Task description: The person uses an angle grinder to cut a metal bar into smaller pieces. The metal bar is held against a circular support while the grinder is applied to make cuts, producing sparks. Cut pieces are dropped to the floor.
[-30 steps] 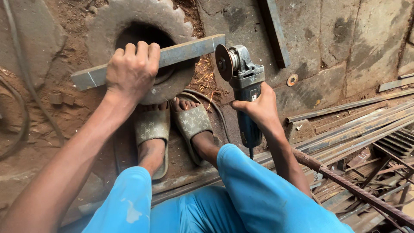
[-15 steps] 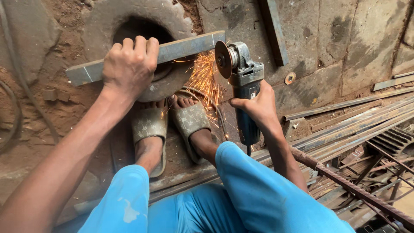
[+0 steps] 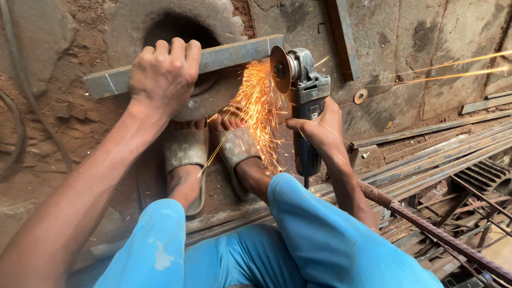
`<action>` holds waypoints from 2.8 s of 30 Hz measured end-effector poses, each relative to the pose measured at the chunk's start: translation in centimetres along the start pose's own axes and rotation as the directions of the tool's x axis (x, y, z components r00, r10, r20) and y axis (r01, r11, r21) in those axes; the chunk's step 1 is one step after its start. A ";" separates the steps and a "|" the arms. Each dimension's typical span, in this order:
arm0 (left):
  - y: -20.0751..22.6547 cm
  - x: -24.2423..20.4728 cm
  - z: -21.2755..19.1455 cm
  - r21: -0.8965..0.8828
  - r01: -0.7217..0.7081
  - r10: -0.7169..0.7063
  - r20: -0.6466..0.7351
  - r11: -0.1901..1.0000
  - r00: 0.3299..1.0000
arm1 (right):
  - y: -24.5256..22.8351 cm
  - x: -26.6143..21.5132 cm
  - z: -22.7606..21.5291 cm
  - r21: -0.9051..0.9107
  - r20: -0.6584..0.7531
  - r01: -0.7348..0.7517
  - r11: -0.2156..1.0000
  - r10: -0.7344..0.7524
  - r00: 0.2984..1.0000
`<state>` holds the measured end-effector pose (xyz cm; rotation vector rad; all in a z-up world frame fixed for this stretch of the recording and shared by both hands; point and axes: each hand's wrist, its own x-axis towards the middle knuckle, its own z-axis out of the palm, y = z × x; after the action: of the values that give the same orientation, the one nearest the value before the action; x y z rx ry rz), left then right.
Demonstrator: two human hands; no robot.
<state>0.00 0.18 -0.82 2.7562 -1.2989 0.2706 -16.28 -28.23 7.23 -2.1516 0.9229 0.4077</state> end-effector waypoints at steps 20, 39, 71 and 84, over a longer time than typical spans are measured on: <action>-0.1 0.0 -0.1 -0.045 0.003 -0.004 -0.016 0.999 1.000 | -0.5 0.3 0.0 0.050 0.020 -0.033 0.998 0.032 0.999; -0.1 0.2 0.2 -0.044 0.015 -0.014 0.003 0.999 1.000 | -1.3 0.1 -0.1 0.044 0.010 -0.043 0.998 0.043 0.999; 0.3 -0.4 1.0 -0.018 0.030 -0.030 -0.002 0.999 1.000 | -0.6 0.6 0.3 0.077 -0.013 -0.001 0.997 0.002 1.000; 0.3 -0.4 0.5 -0.031 0.030 -0.033 -0.098 0.999 0.995 | -0.7 0.8 0.1 0.095 0.011 0.014 0.995 -0.015 1.000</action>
<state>-0.42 0.21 -1.41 2.6986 -1.2250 0.3766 -15.25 -28.23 7.11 -2.0665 0.9019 0.3617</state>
